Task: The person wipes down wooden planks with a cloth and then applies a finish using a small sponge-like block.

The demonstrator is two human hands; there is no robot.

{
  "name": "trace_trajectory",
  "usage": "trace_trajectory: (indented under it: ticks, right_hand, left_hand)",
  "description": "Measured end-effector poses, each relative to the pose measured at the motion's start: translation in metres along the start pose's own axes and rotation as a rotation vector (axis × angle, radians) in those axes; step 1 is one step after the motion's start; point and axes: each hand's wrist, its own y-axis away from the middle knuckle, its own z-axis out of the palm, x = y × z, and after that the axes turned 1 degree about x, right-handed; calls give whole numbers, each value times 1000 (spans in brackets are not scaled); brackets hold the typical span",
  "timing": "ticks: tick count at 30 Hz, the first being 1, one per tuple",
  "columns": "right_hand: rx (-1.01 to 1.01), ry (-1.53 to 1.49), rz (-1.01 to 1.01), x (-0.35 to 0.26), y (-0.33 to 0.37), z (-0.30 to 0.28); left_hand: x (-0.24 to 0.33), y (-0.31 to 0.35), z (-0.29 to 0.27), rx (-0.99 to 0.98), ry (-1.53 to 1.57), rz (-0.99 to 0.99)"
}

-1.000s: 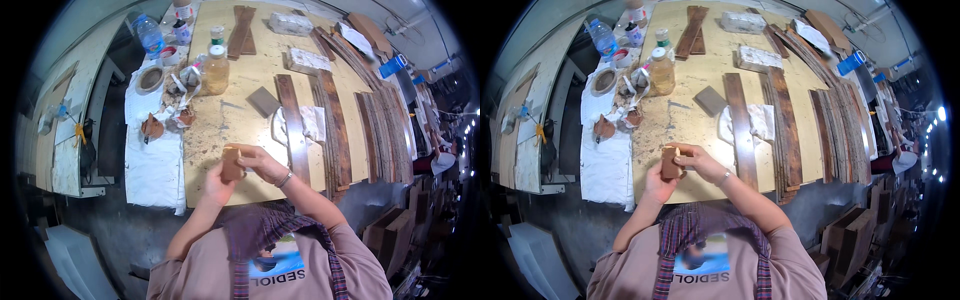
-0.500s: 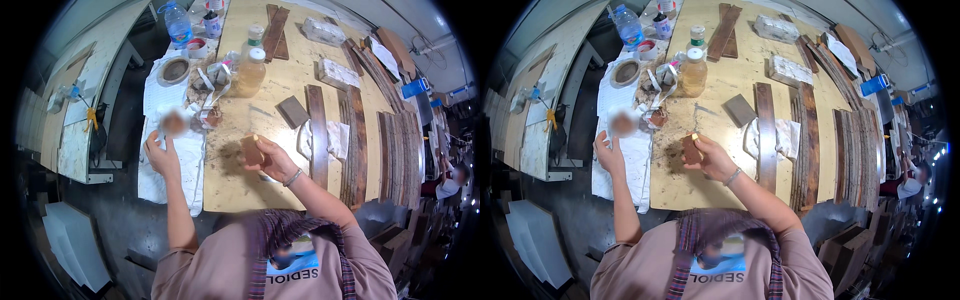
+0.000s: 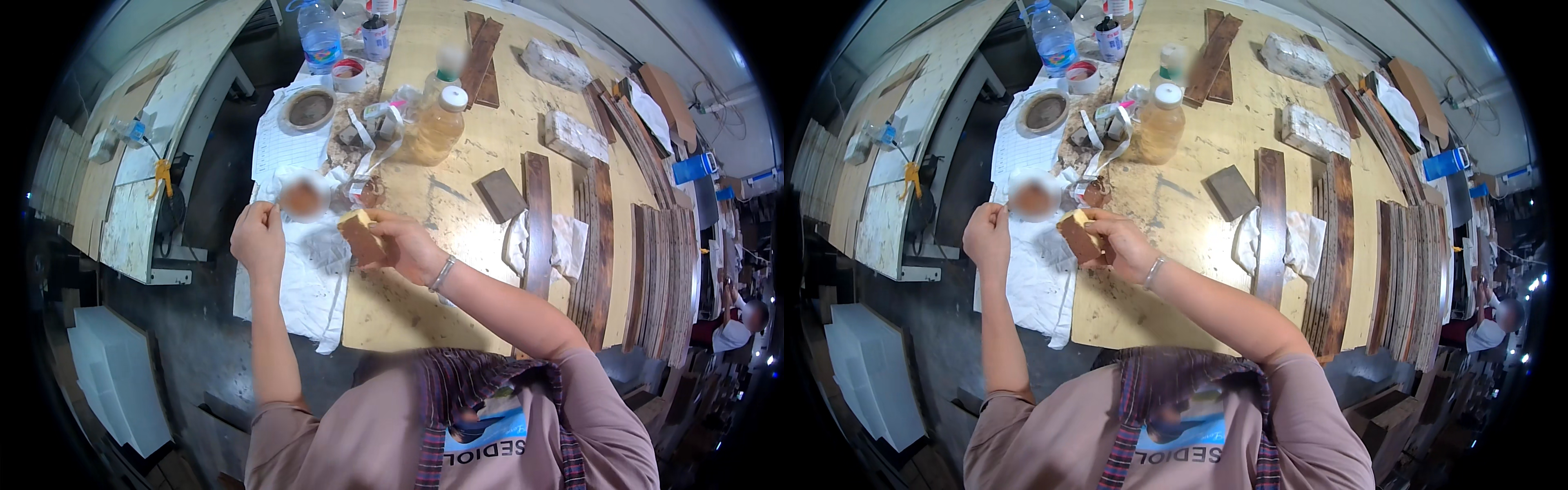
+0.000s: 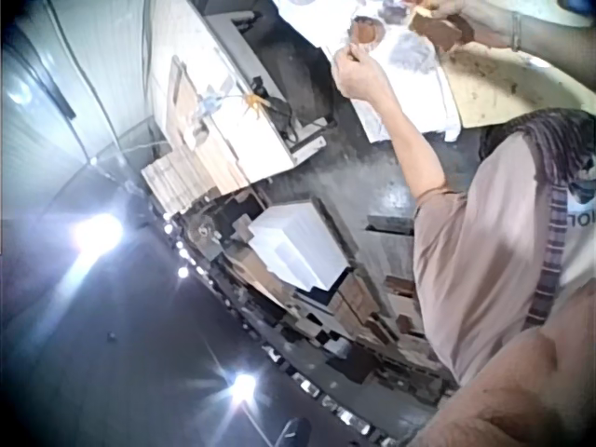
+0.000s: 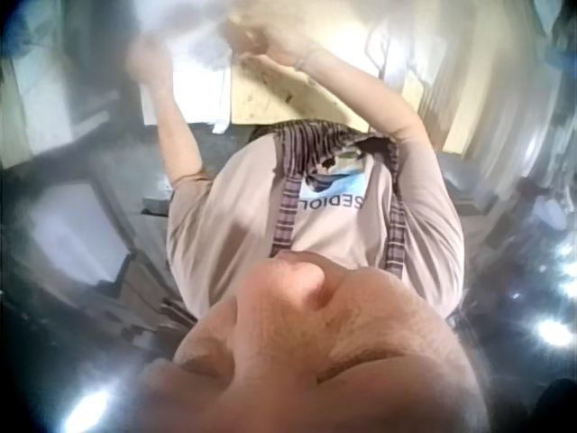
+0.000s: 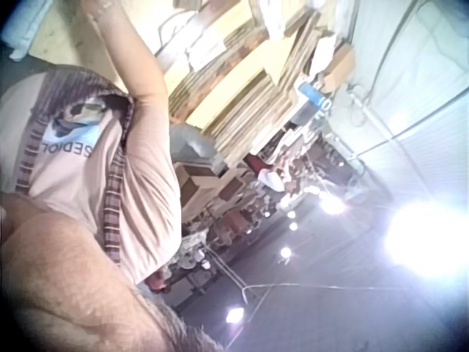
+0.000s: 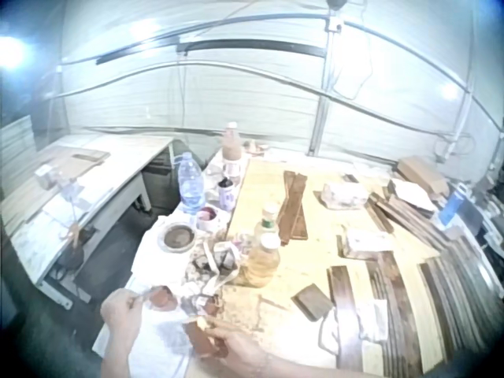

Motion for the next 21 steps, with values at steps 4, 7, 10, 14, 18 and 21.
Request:
trace_trajectory:
  ticks: [4,7,10,14,18,21]
  right_hand:
    - [-9,77,-8,6,-20,6]
    - [-35,34,-6,9,-30,12]
    - [-42,21,-17,6,-36,19]
    - [-44,30,-28,7,-48,25]
    - [-32,31,-41,6,-57,29]
    - [-48,30,-36,7,-61,32]
  left_hand:
    - [-3,-10,9,-119,-217,85]
    - [-5,-9,13,-207,-162,-39]
    - [-15,-4,16,-149,41,-177]
    - [-48,8,17,-52,495,-342]
    - [-27,23,-2,-46,878,-497]
    - [-14,40,-11,-71,1001,-524]
